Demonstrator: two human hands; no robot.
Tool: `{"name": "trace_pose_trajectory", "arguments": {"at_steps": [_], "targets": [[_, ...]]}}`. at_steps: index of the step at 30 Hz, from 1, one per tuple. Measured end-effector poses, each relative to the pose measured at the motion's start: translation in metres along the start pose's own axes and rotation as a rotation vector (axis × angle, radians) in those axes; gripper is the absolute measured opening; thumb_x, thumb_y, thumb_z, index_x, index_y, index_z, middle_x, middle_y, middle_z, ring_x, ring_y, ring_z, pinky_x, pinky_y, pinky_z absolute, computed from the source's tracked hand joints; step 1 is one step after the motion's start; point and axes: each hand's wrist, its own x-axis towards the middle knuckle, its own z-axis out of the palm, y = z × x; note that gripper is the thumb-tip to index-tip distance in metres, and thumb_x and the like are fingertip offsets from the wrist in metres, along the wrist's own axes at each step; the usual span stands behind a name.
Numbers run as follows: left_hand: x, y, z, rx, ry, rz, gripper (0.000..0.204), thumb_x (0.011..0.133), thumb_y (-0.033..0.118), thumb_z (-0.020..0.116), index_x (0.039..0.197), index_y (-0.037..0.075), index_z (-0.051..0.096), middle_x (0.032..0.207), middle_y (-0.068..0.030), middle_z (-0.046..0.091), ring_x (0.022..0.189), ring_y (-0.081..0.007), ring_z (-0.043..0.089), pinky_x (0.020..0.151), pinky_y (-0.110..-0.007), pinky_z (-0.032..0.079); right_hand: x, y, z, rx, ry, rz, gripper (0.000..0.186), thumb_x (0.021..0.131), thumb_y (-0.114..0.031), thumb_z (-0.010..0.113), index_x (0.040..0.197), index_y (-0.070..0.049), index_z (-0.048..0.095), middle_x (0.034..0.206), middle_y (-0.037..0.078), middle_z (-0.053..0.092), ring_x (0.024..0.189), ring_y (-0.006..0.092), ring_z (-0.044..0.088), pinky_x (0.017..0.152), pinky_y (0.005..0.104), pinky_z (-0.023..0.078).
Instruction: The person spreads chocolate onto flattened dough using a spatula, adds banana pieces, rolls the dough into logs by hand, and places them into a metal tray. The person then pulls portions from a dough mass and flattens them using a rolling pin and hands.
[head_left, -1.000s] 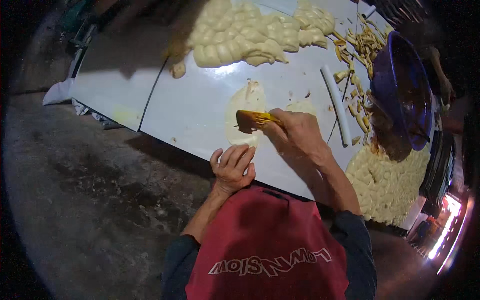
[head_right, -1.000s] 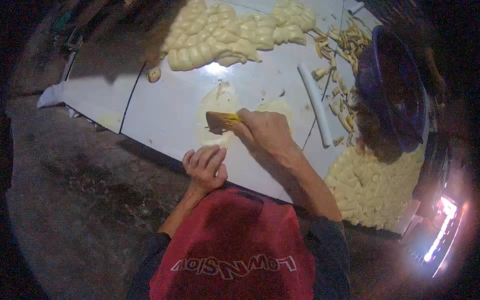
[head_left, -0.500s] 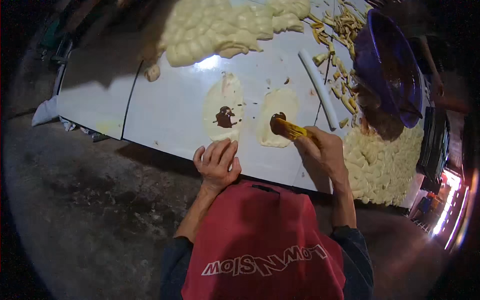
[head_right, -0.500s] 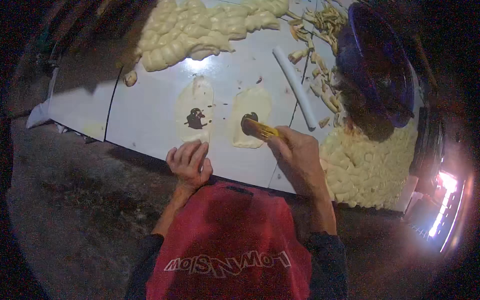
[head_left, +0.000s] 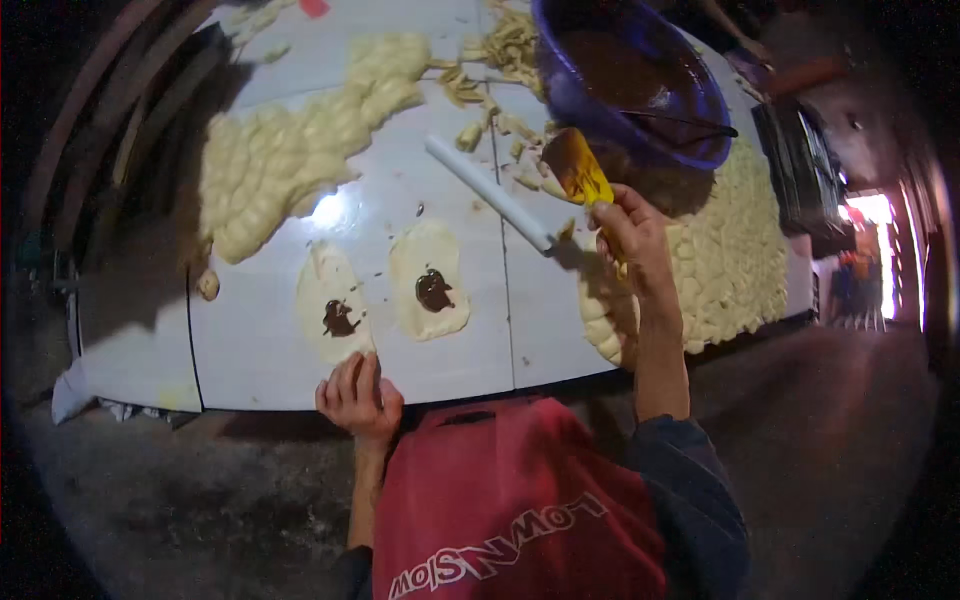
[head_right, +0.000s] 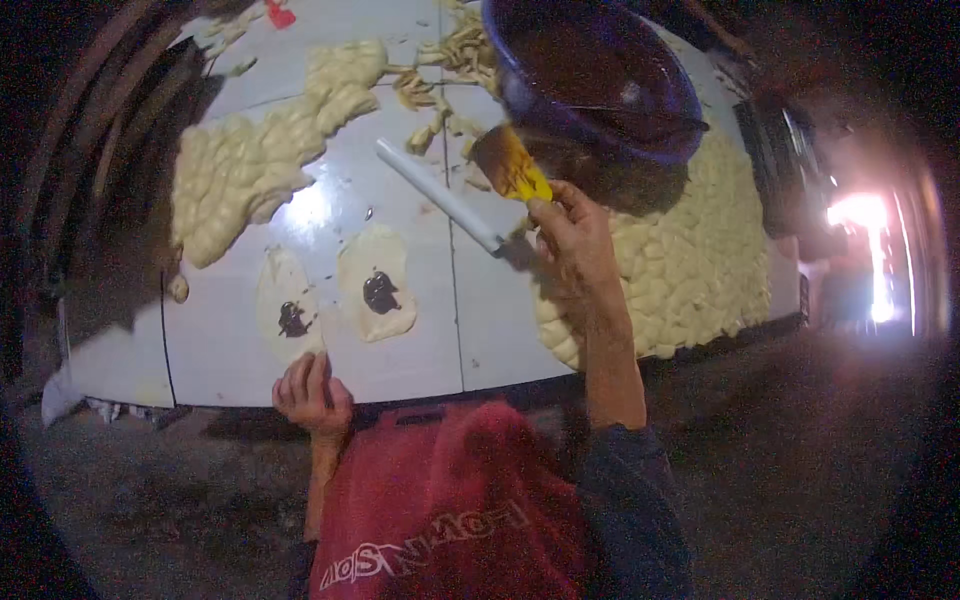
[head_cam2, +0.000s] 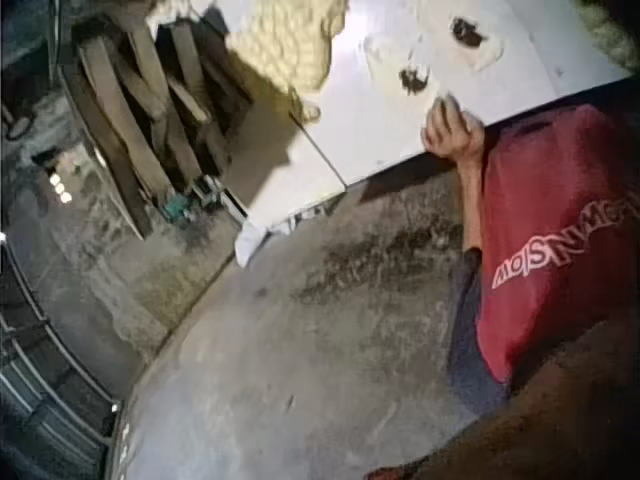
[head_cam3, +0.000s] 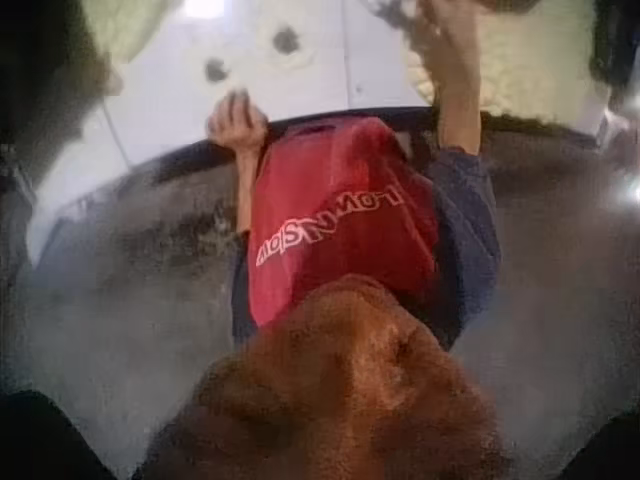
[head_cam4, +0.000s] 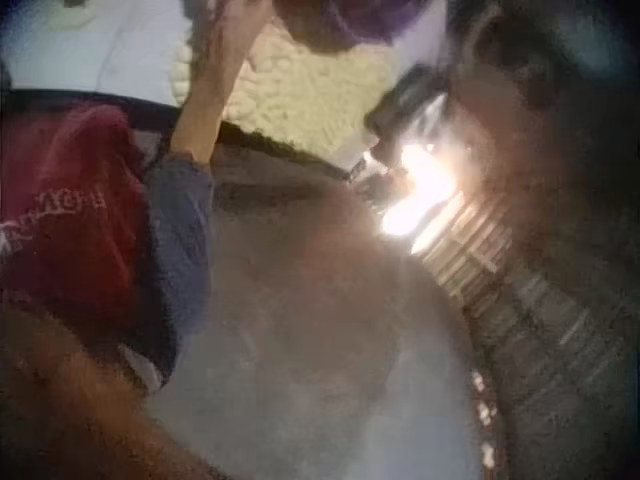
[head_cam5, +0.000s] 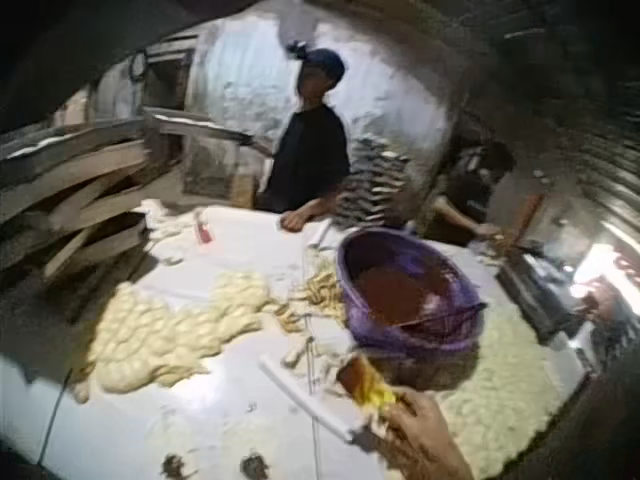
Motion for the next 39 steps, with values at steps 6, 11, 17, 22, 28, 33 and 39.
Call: {"name": "trace_pose_trajectory", "arguments": {"at_steps": [6, 11, 17, 22, 28, 33, 39], "targets": [[0.0, 0.003, 0.0, -0.01, -0.002, 0.029, 0.041, 0.089, 0.027, 0.062, 0.127, 0.014, 0.073, 0.128, -0.005, 0.067, 0.121, -0.0246, 0.059, 0.113, -0.046, 0.029, 0.035, -0.041, -0.077, -1.338, 0.673, -0.565, 0.027, 0.098, -0.014, 0.062, 0.123, -0.014, 0.071, 0.1, 0.014, 0.068, 0.086, 0.0378, 0.07, 0.074, 0.0444, 0.057], [0.005, 0.005, -0.004, 0.019, 0.005, 0.045, 0.037, 0.091, 0.023, 0.059, 0.124, 0.012, 0.073, 0.128, -0.0081, 0.068, 0.122, -0.0282, 0.06, 0.109, -0.048, 0.034, 0.006, -0.032, -0.081, -1.625, 0.495, -0.429, 0.027, 0.099, -0.019, 0.061, 0.125, -0.013, 0.069, 0.094, 0.012, 0.069, 0.083, 0.0365, 0.071, 0.073, 0.0478, 0.056], [0.01, 0.008, -0.006, 0.003, -0.002, 0.04, 0.037, 0.091, 0.022, 0.06, 0.124, 0.011, 0.072, 0.129, -0.0089, 0.068, 0.122, -0.0283, 0.061, 0.107, -0.048, 0.035, 0.036, -0.051, -0.133, -1.026, 0.379, -0.004, 0.037, 0.101, -0.036, 0.06, 0.117, -0.004, 0.067, 0.08, 0.016, 0.069, 0.069, 0.0333, 0.068, 0.066, 0.0474, 0.05], [0.007, 0.007, -0.006, 0.014, -0.031, 0.024, 0.036, 0.09, 0.022, 0.059, 0.122, 0.011, 0.073, 0.128, -0.0095, 0.068, 0.12, -0.0303, 0.061, 0.105, -0.049, 0.036, -0.007, -0.014, -0.115, -0.545, 0.361, 0.184, 0.046, 0.099, -0.04, 0.063, 0.116, 0.003, 0.063, 0.072, 0.01, 0.064, 0.065, 0.0254, 0.063, 0.065, 0.0424, 0.05], [0.003, 0.004, -0.008, 0.024, -0.06, 0.027, 0.038, 0.09, 0.026, 0.06, 0.123, 0.013, 0.073, 0.129, -0.0057, 0.067, 0.122, -0.0249, 0.057, 0.11, -0.047, 0.031, -0.014, 0.072, -0.077, -1.004, 0.565, -0.179, 0.042, 0.096, -0.026, 0.068, 0.127, 0.001, 0.06, 0.089, 0.011, 0.067, 0.082, 0.033, 0.067, 0.078, 0.0444, 0.053], [0.006, 0.006, -0.008, 0.03, -0.052, 0.048, 0.038, 0.09, 0.024, 0.058, 0.123, 0.012, 0.072, 0.127, -0.0091, 0.068, 0.12, -0.0289, 0.06, 0.107, -0.049, 0.033, 0.024, 0.035, -0.013, -0.935, 0.418, -0.309, 0.036, 0.095, -0.026, 0.067, 0.121, -0.003, 0.067, 0.109, 0.016, 0.068, 0.099, 0.0363, 0.068, 0.087, 0.0455, 0.053], [0.008, 0.006, -0.003, 0.017, 0.001, 0.035, 0.038, 0.091, 0.026, 0.055, 0.121, 0.013, 0.072, 0.122, -0.0078, 0.069, 0.116, -0.0273, 0.062, 0.107, -0.048, 0.034, 0.112, 0.053, 0.009, -1.033, 0.192, -0.44, 0.033, 0.092, -0.025, 0.068, 0.117, -0.003, 0.07, 0.11, 0.017, 0.068, 0.099, 0.0401, 0.067, 0.086, 0.0491, 0.054]]}}
